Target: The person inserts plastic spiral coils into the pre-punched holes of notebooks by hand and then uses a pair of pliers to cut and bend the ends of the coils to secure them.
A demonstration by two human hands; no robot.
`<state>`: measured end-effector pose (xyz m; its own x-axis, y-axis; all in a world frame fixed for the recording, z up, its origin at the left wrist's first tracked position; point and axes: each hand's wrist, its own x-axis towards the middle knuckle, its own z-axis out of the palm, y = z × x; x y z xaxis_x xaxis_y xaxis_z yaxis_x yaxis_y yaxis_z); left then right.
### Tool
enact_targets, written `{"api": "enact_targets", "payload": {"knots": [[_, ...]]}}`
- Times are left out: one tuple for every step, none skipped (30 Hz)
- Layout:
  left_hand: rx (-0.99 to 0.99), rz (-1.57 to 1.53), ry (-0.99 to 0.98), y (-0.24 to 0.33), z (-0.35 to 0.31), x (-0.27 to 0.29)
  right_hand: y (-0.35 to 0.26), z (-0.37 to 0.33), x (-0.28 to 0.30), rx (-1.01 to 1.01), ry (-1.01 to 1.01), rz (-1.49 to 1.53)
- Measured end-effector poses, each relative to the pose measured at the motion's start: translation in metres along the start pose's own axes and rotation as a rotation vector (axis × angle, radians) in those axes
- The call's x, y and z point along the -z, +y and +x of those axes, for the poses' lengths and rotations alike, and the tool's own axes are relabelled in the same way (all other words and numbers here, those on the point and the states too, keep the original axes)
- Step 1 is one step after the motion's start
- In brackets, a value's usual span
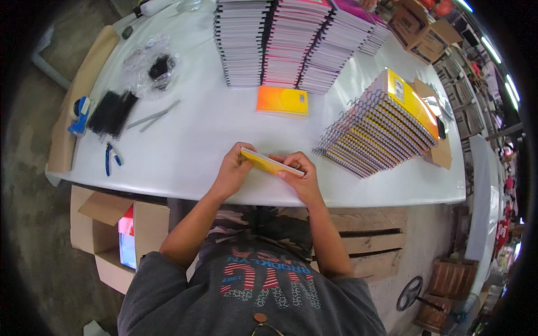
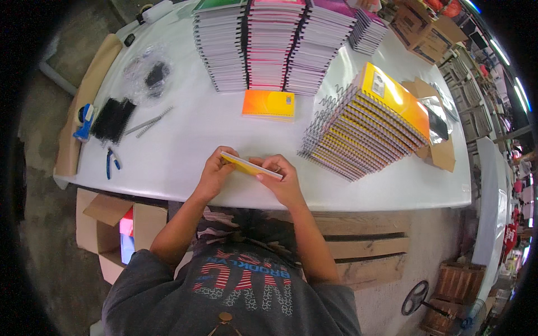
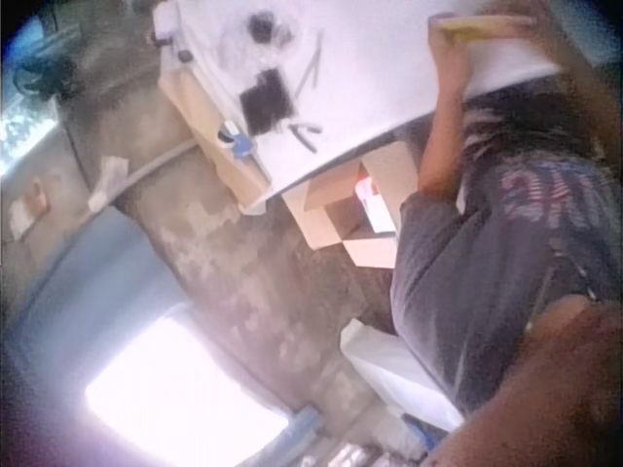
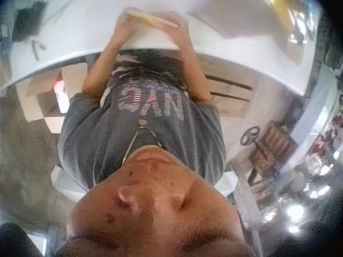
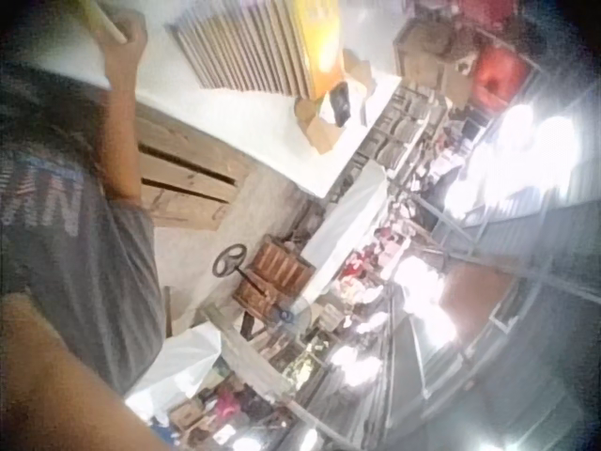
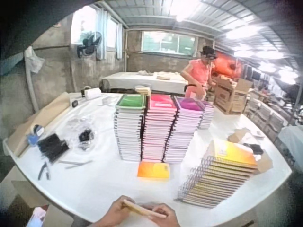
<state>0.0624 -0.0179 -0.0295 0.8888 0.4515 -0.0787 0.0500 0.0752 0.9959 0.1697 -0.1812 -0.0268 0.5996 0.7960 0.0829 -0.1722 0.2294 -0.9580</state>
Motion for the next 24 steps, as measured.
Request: {"api": "enact_targets", "payload": {"knots": [[0.007, 0.005, 0.007, 0.004, -0.002, 0.0, 0.0, 0.0, -0.003, -0.006, -0.004, 0.009], [-0.039, 0.004, 0.013, 0.008, -0.003, 0.0, -0.002, 0.001, -0.006, 0.029, -0.001, 0.058], [-0.086, 0.004, 0.017, 0.01, -0.004, 0.001, -0.002, 0.001, -0.008, 0.064, 0.005, 0.108], [-0.083, 0.006, 0.02, 0.007, -0.003, 0.003, 0.0, 0.0, -0.008, 0.062, 0.003, 0.112], [-0.056, 0.007, -0.004, 0.003, -0.002, 0.005, 0.003, 0.0, -0.008, -0.002, -0.007, 0.012], [-0.029, 0.007, -0.027, 0.0, -0.003, 0.007, 0.005, -0.001, -0.007, -0.066, -0.016, -0.087], [-0.029, 0.009, -0.026, 0.001, -0.003, 0.004, 0.005, 0.0, -0.008, -0.065, -0.018, -0.085], [-0.059, 0.016, 0.003, 0.001, -0.004, -0.001, 0.005, 0.0, -0.008, -0.058, -0.018, -0.128], [-0.089, 0.023, 0.031, 0.003, -0.004, -0.004, 0.004, 0.0, -0.009, -0.051, -0.019, -0.172], [-0.091, 0.026, 0.036, 0.005, -0.003, -0.002, 0.001, -0.001, -0.01, -0.048, -0.024, -0.17], [-0.12, -0.079, 0.048, 0.009, -0.002, 0.001, -0.004, -0.002, -0.01, 0.007, -0.029, -0.182], [-0.149, -0.183, 0.059, 0.012, -0.001, 0.003, -0.007, -0.002, -0.011, 0.062, -0.034, -0.193], [-0.147, -0.182, 0.06, 0.013, 0.001, 0.003, -0.006, -0.002, -0.01, 0.061, -0.034, -0.191], [-0.091, -0.126, 0.082, 0.014, 0.002, 0.004, -0.005, -0.003, -0.009, 0.065, -0.038, -0.169], [-0.034, -0.069, 0.105, 0.014, 0.003, 0.005, -0.003, -0.004, -0.009, 0.07, -0.043, -0.148], [-0.034, -0.069, 0.107, 0.014, 0.002, 0.004, 0.001, -0.003, -0.009, 0.069, -0.045, -0.147], [-0.061, 0.007, 0.052, 0.014, 0.0, 0.002, 0.005, -0.003, -0.01, 0.048, -0.044, -0.083], [-0.088, 0.082, -0.001, 0.013, -0.001, 0.001, 0.007, -0.002, -0.011, 0.026, -0.045, -0.019], [-0.088, 0.091, 0.015, 0.012, -0.002, 0.002, 0.008, 0.0, -0.013, 0.026, -0.06, -0.009], [-0.108, 0.093, 0.013, 0.011, -0.002, 0.003, 0.006, 0.0, -0.014, 0.018, -0.028, -0.152], [-0.128, 0.096, 0.012, 0.008, -0.003, 0.007, 0.006, 0.0, -0.014, 0.011, 0.002, -0.294], [-0.13, 0.106, 0.022, 0.007, 0.0, 0.014, 0.005, -0.002, -0.012, 0.017, -0.008, -0.285], [-0.221, 0.263, 0.13, 0.006, 0.009, 0.027, 0.007, -0.004, -0.011, -0.03, 0.03, -0.255], [-0.309, 0.422, 0.237, 0.006, 0.021, 0.042, 0.008, -0.005, -0.01, -0.078, 0.068, -0.225]]}}
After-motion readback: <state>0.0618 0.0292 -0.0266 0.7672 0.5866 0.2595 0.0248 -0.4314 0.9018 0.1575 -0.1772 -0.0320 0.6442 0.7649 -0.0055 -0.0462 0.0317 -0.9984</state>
